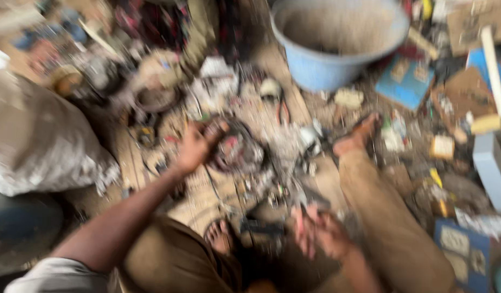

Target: The person sits on the floor and uses a hammer and pliers to dismantle a motor stator. They repeatedly strike the component to loosen parts and pull out copper windings.

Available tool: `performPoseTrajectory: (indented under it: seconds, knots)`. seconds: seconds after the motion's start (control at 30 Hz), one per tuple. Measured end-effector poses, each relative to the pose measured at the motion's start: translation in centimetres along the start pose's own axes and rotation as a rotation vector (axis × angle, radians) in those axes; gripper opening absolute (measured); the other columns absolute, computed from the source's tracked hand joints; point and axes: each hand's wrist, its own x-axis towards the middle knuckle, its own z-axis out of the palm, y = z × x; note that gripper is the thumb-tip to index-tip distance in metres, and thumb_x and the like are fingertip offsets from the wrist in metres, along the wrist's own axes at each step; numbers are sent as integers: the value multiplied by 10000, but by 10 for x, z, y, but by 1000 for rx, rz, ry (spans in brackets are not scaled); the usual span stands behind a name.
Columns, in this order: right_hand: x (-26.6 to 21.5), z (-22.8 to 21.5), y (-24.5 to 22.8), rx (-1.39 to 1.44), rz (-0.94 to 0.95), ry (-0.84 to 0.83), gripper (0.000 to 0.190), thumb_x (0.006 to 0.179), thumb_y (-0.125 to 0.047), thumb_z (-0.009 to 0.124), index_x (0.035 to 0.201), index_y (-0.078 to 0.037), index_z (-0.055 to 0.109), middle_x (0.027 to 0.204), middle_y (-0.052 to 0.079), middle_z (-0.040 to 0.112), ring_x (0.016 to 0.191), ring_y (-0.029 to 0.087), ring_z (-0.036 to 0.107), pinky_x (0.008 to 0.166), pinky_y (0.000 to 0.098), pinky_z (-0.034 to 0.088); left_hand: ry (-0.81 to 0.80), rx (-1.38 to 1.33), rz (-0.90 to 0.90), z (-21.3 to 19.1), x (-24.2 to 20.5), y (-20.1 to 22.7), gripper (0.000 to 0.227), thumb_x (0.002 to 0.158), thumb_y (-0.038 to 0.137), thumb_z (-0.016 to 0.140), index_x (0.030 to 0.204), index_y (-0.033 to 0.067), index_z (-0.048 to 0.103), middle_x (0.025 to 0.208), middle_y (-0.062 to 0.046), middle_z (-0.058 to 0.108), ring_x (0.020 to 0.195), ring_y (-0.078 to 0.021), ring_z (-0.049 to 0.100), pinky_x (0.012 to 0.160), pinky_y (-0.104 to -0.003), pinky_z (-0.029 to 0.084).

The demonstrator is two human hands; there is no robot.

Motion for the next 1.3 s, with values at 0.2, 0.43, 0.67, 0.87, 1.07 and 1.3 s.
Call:
performPoseTrajectory:
  seconds: [0.2,0.43,0.67,0.87,1.07,1.3]
  knots:
    - [26,-60,65,-1300,184,426,372,960,-377,730,907,-9,732,827,189,717,771,382,710,698,481,563,31,19,119,-28,-3,8,418,955,268,694,1269,-7,683,922,-34,775,569,-52,594,473,-227,462]
    - [46,-38,84,-1547,415,375,496,901,-64,576,1382,-174,632,1356,165,574,1204,359,597,1043,565,395,13,-118,59,-29,-1,10,406,993,209,669,1310,-44,643,842,-59,709,539,-50,571,417,-242,503]
    - [40,-29,70,-1833,477,361,584,844,-90,625,1416,-51,518,1579,219,312,1487,425,258,1183,633,124,-67,-134,-115,-26,3,10,468,1024,286,579,1356,-44,582,754,-103,692,446,-108,551,391,-279,489]
    - [45,-24,78,-1830,410,378,620,810,-72,656,1407,-26,496,1574,236,272,1482,456,216,1170,656,96,-274,-345,-105,-22,5,-1,491,1016,283,551,1418,2,556,986,-78,736,714,-82,634,667,-263,580]
    - [44,-28,94,-1692,417,370,413,878,-117,667,1289,-105,637,1472,148,422,1410,364,421,1219,657,158,-405,-627,-99,-21,13,-15,424,1075,237,540,1397,-38,566,1156,-142,712,975,-143,701,930,-293,593]
    - [41,-41,100,-1478,446,399,650,851,-27,637,1468,-220,570,1476,53,436,1337,265,474,1147,669,185,-380,-745,-129,-19,6,-10,410,1063,201,542,1397,-37,537,1228,-130,697,1058,-162,697,983,-325,578]
